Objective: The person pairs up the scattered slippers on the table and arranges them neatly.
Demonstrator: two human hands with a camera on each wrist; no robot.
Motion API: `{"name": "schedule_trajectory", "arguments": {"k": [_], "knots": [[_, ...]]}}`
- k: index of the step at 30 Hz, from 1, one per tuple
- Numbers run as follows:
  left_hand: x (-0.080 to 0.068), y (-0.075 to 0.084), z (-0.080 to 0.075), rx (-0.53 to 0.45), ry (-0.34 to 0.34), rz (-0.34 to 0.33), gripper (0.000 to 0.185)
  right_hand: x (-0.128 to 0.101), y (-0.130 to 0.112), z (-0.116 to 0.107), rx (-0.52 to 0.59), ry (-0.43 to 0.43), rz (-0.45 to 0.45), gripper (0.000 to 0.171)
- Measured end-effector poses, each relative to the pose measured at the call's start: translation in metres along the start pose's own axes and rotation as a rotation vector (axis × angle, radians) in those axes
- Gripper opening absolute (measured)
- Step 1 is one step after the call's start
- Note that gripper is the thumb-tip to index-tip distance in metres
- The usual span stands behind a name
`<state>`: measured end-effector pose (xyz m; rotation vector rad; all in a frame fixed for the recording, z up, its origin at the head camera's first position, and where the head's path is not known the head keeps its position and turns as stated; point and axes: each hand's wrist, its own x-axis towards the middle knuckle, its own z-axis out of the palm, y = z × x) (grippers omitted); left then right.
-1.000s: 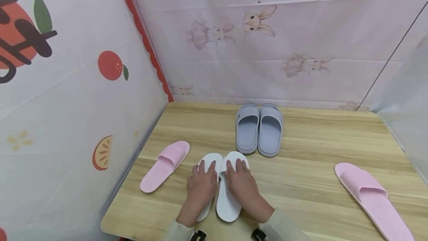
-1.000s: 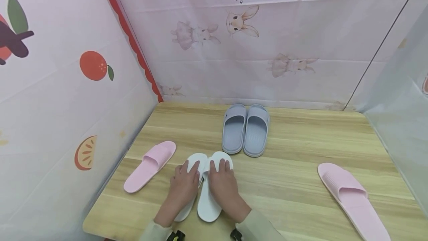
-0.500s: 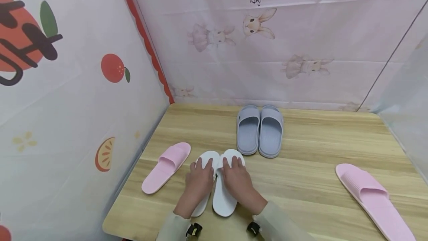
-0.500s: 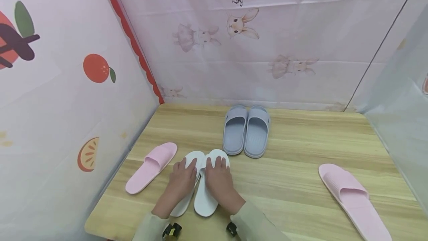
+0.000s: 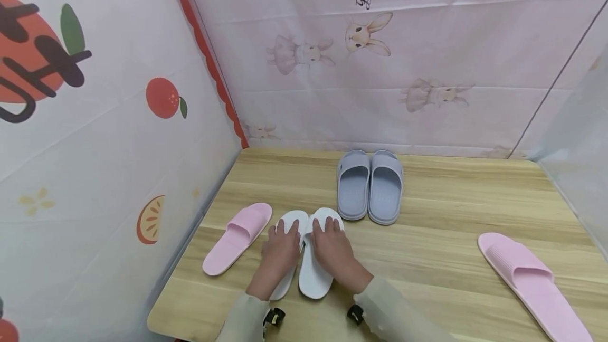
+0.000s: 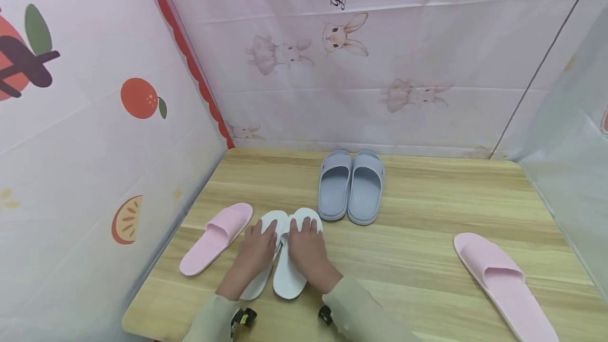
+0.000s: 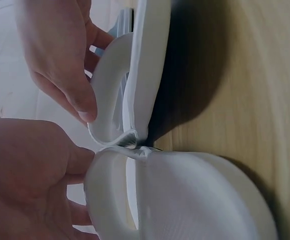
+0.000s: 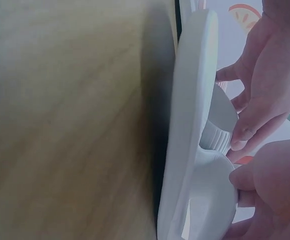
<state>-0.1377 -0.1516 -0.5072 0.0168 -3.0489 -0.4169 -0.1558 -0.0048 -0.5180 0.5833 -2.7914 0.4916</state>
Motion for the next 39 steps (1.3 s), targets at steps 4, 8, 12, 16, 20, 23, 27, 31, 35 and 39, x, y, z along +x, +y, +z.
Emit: {"name": "schedule_trajectory", "arguments": {"k": [4,8,12,16,20,23,27,31,35,39], "knots": [[0.007,-0.004,0.0,0.044,0.028,0.039,0.04,0.007,0.0,0.001,-0.011,0.002,-0.009,0.036],[0.015,-0.006,-0.002,0.047,0.029,0.043,0.04,0.016,0.001,0.002,-0.008,-0.011,-0.005,0.034],[0.021,-0.007,-0.002,0.033,0.019,0.031,0.04,0.024,0.003,0.003,-0.004,-0.046,0.006,0.036],[0.028,-0.008,-0.001,0.036,0.027,0.021,0.04,0.031,0.005,0.005,-0.024,-0.062,-0.006,0.037],[0.035,-0.007,-0.001,0.017,0.015,0.012,0.041,0.037,0.007,0.006,-0.037,-0.05,-0.018,0.036],[0.039,-0.007,0.0,-0.007,0.021,0.015,0.041,0.041,0.009,0.006,-0.044,-0.03,-0.027,0.035],[0.046,-0.007,-0.001,0.002,0.043,0.021,0.039,0.048,0.01,0.009,-0.042,-0.029,-0.034,0.033],[0.054,-0.007,-0.004,0.018,0.021,0.002,0.039,0.056,0.011,0.011,-0.034,-0.045,-0.019,0.032],[0.062,-0.006,-0.006,0.006,-0.03,-0.038,0.042,0.064,0.012,0.014,-0.034,-0.066,-0.011,0.032],[0.07,-0.006,-0.006,0.0,-0.037,-0.048,0.042,0.072,0.015,0.016,-0.047,-0.091,-0.008,0.033]]}}
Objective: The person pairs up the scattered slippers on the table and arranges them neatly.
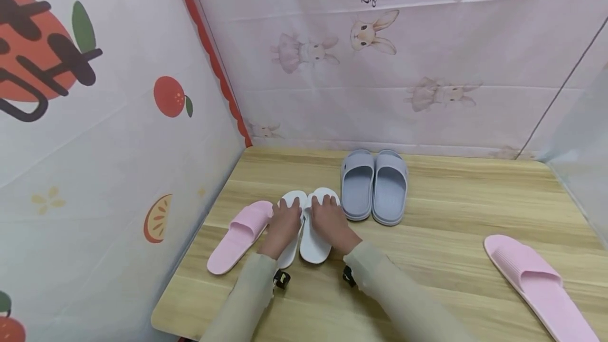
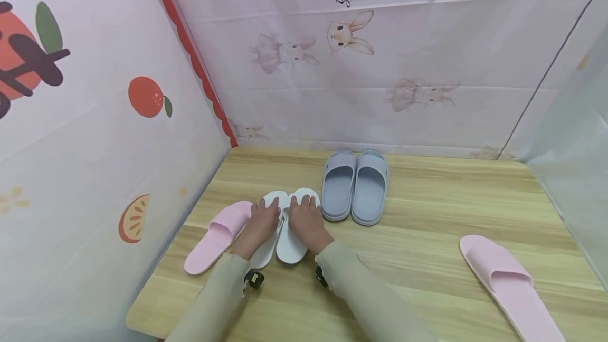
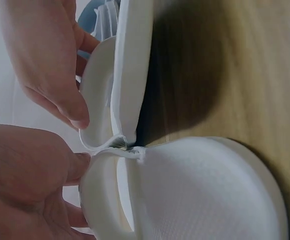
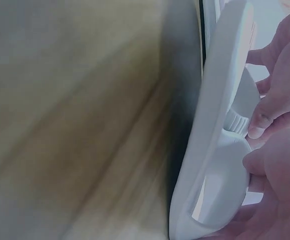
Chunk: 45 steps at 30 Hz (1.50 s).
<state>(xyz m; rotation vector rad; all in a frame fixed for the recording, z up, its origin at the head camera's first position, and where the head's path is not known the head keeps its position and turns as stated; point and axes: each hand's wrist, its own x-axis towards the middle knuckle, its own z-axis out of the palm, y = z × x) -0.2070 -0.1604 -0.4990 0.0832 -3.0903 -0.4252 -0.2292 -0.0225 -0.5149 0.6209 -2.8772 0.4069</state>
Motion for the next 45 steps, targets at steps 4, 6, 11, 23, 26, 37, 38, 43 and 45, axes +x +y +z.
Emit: {"name": "schedule_trajectory", "arguments": {"k": [4,6,11,23,26,37,38,43,45], "knots": [[0.009,0.0,0.001,0.013,-0.008,-0.015,0.043,0.009,0.002,0.0,0.005,-0.017,0.012,0.033],[0.013,0.0,0.001,0.019,-0.017,-0.025,0.043,0.013,0.003,-0.001,0.008,-0.024,0.011,0.033],[0.022,0.0,0.0,0.017,-0.045,-0.039,0.044,0.02,0.004,-0.002,0.008,-0.045,0.001,0.035],[0.044,0.0,0.003,0.017,-0.046,-0.074,0.041,0.041,0.007,-0.004,0.034,-0.094,0.032,0.033],[0.048,-0.001,0.005,0.026,-0.028,-0.066,0.041,0.046,0.009,-0.002,0.04,-0.126,0.056,0.035],[0.064,-0.002,0.006,0.034,-0.009,-0.052,0.043,0.064,0.014,-0.001,0.07,-0.142,0.067,0.036],[0.065,-0.003,0.006,0.034,-0.009,-0.052,0.043,0.065,0.014,-0.001,0.066,-0.144,0.064,0.036],[0.073,-0.003,0.009,0.035,0.004,-0.054,0.044,0.072,0.015,-0.002,0.063,-0.168,0.085,0.036],[0.075,-0.003,0.009,0.04,0.007,-0.062,0.043,0.075,0.016,0.0,0.064,-0.177,0.094,0.037]]}}
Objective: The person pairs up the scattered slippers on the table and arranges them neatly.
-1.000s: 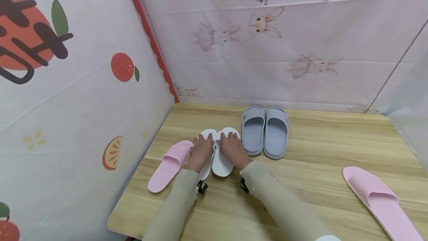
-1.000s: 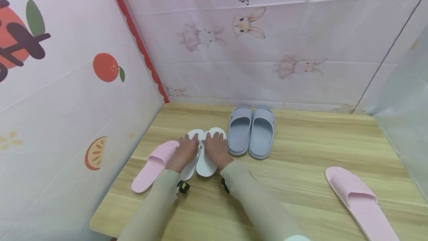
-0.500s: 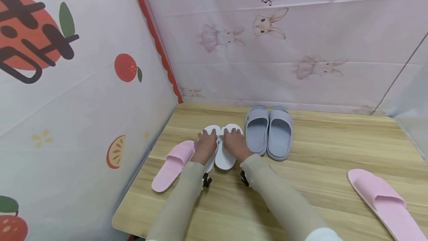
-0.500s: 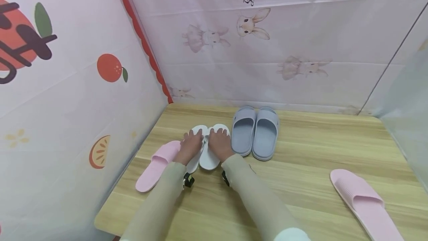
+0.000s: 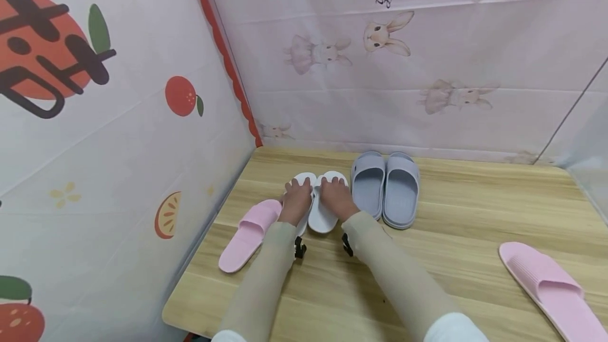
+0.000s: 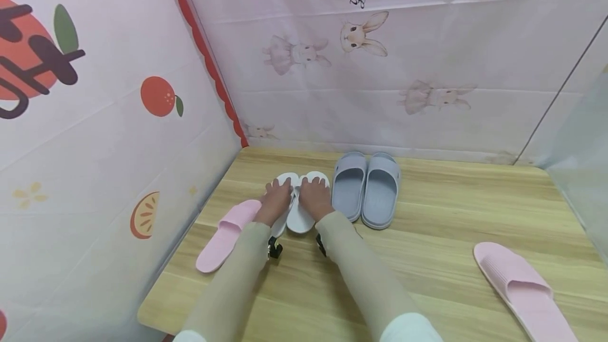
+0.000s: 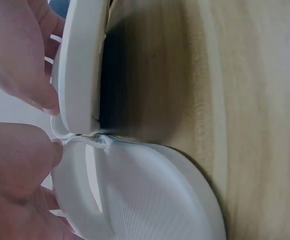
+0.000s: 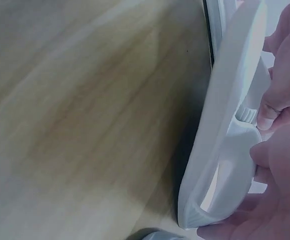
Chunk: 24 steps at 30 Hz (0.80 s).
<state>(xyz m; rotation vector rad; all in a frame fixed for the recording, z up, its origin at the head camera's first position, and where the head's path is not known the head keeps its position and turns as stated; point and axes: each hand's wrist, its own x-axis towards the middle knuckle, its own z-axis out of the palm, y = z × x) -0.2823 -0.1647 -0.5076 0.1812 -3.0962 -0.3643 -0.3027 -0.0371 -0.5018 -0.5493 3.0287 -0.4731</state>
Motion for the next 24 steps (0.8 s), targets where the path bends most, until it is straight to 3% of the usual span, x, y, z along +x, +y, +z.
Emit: {"name": "schedule_trajectory", "arguments": {"k": [5,10,24], "knots": [[0.006,0.0,0.002,0.015,-0.002,-0.025,0.043,0.009,0.001,0.006,-0.005,-0.022,0.015,0.041],[0.011,0.001,0.004,-0.006,-0.001,-0.004,0.043,0.015,0.002,0.009,-0.008,-0.018,0.034,0.04],[0.02,0.005,-0.002,-0.021,-0.017,0.001,0.041,0.018,0.005,-0.006,-0.004,-0.007,-0.02,0.041]]}}
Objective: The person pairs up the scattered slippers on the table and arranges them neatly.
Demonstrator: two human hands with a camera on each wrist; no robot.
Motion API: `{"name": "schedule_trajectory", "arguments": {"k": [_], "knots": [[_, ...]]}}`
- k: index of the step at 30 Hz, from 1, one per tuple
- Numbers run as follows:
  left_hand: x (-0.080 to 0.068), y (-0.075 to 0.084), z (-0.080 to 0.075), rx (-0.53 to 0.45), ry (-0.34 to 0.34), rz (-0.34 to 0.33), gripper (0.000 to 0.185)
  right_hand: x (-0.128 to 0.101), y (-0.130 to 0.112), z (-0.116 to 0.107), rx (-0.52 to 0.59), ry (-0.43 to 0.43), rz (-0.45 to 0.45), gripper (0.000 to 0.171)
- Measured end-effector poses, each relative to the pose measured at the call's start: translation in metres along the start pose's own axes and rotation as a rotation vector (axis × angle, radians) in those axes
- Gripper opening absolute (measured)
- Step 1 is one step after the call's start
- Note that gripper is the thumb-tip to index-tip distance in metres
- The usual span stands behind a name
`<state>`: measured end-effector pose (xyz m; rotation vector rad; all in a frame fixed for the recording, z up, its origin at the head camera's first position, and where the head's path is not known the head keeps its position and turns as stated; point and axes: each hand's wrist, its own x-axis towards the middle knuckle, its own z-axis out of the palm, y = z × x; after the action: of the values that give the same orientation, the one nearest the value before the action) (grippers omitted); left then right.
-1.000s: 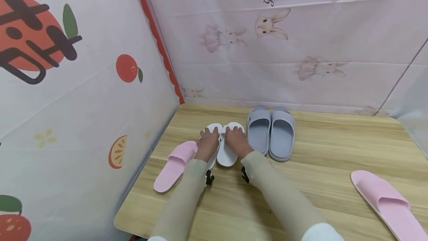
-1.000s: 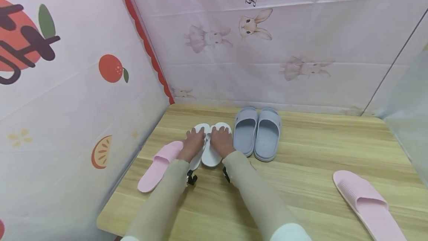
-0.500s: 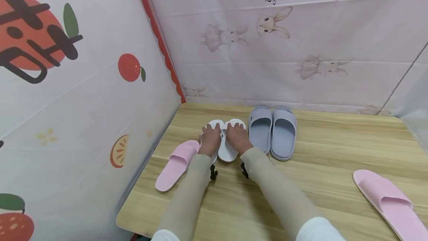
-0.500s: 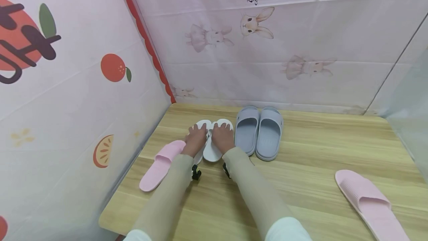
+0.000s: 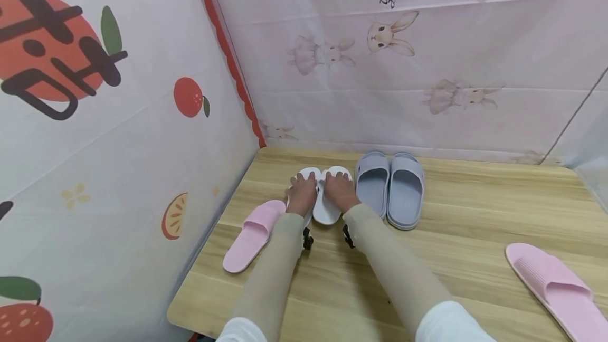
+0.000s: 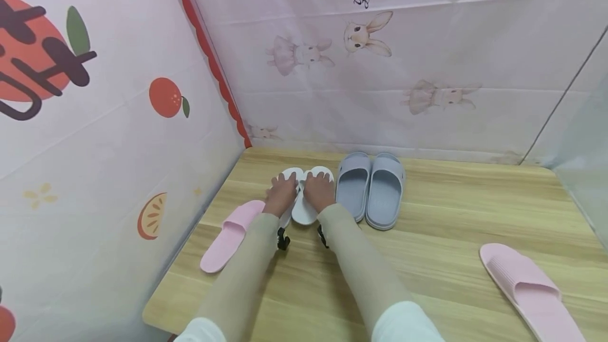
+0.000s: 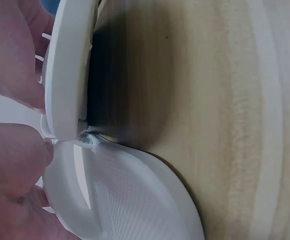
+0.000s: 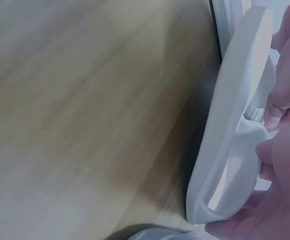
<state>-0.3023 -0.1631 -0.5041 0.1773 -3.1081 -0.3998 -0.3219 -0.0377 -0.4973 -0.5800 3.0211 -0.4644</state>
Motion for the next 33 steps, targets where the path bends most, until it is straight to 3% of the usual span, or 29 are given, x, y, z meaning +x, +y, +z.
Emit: {"name": "schedule_trajectory", "arguments": {"k": [7,13,27,33], "knots": [[0.016,-0.003,0.009,-0.028,0.0,0.009,0.04,0.008,0.007,-0.002,0.016,-0.029,-0.002,0.037],[0.019,-0.001,0.004,-0.009,0.028,0.011,0.039,0.013,0.009,0.0,0.018,-0.063,0.004,0.039],[0.048,-0.007,0.011,-0.046,0.002,-0.009,0.035,0.022,0.012,-0.001,0.004,-0.071,-0.007,0.042],[0.054,-0.006,0.011,-0.064,-0.008,-0.024,0.038,0.024,0.012,0.0,-0.021,-0.078,-0.002,0.042]]}}
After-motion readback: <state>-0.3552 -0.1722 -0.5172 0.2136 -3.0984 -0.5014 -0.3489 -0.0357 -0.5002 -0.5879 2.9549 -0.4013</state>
